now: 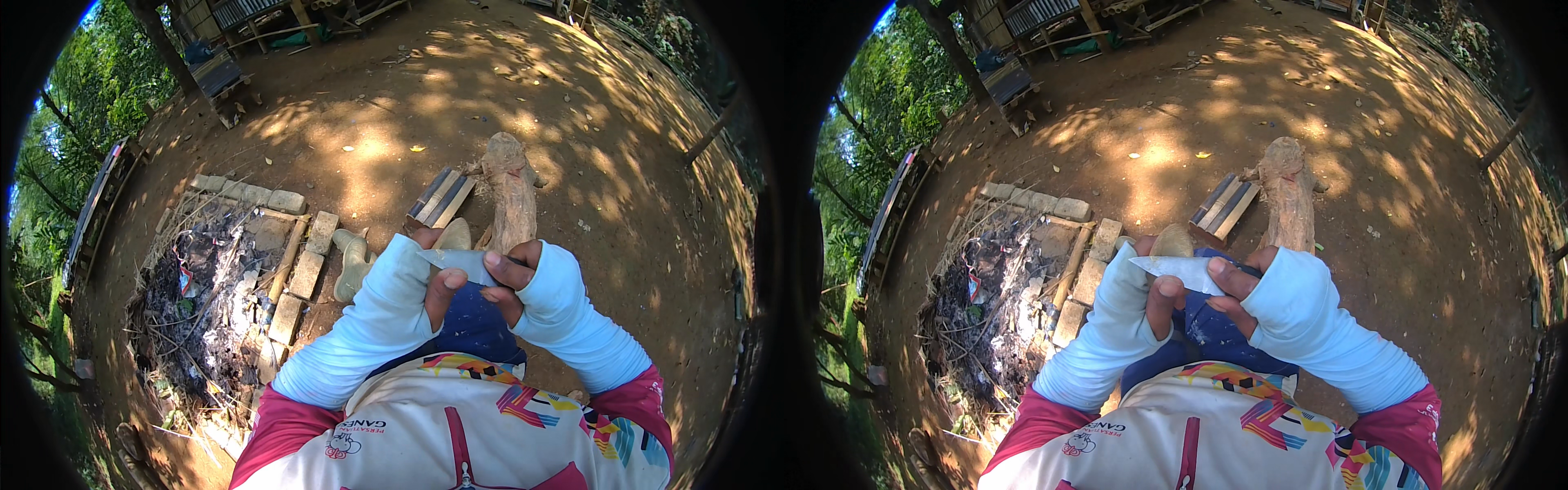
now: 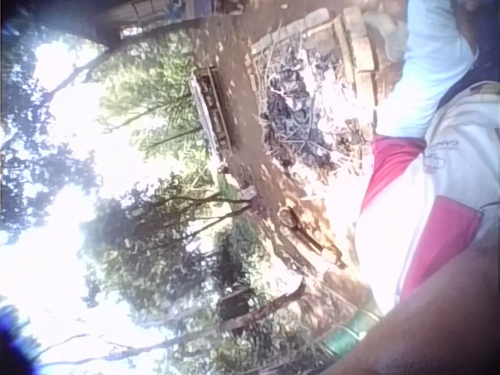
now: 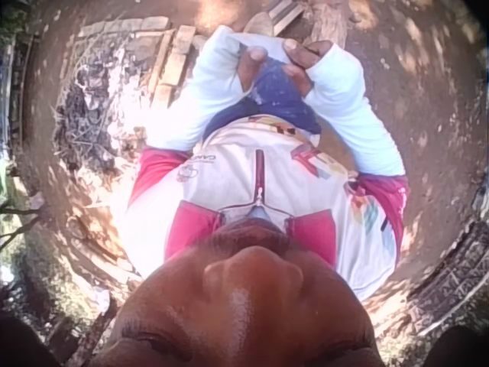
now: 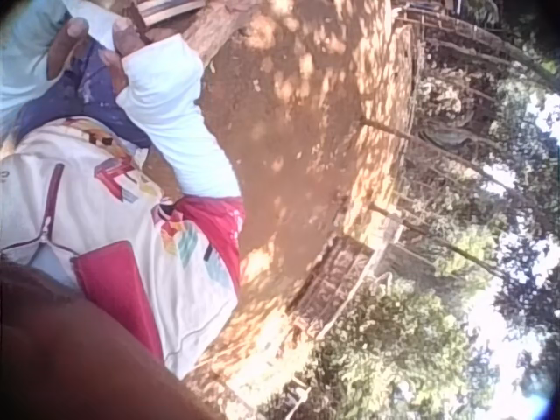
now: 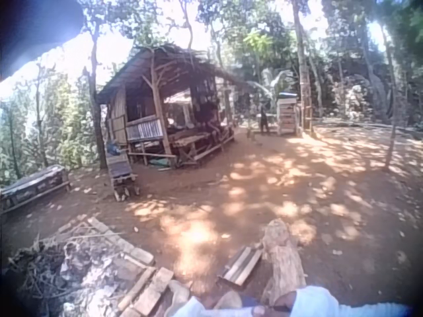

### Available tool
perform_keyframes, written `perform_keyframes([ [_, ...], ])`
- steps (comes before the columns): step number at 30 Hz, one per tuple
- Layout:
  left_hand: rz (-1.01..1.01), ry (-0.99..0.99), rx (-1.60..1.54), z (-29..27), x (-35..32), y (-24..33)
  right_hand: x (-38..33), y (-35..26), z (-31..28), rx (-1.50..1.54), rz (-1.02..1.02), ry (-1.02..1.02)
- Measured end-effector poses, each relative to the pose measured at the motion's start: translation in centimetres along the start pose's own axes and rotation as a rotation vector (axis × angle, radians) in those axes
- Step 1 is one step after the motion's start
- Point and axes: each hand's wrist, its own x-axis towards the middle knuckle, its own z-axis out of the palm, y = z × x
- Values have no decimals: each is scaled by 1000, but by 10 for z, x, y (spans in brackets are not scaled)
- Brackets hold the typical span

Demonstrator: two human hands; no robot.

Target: The person sits on the ground outdoors and uses a knife to carve a piece of light-colored wood. They hold the wood in their left hand and the knife in their right, shaving off thin strips of wood to shape the object. The person occasionally pauses to inspect the wood and then resumes carving.

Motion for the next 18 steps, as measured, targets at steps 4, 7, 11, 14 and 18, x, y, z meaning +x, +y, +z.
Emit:
perform_keyframes([
  [4,-76,98,-6,6,-6,-4,1,0,2,5,7,8],
  [7,-75,119,-31,7,-4,-5,2,-2,4,11,22,15],
  [11,-36,145,-26,8,-2,-6,1,-4,7,27,68,9],
  [14,-59,119,-21,6,-1,-8,-1,-3,10,-1,75,-7],
  [18,-38,115,-64,6,1,-9,-3,-3,16,6,90,41],
])
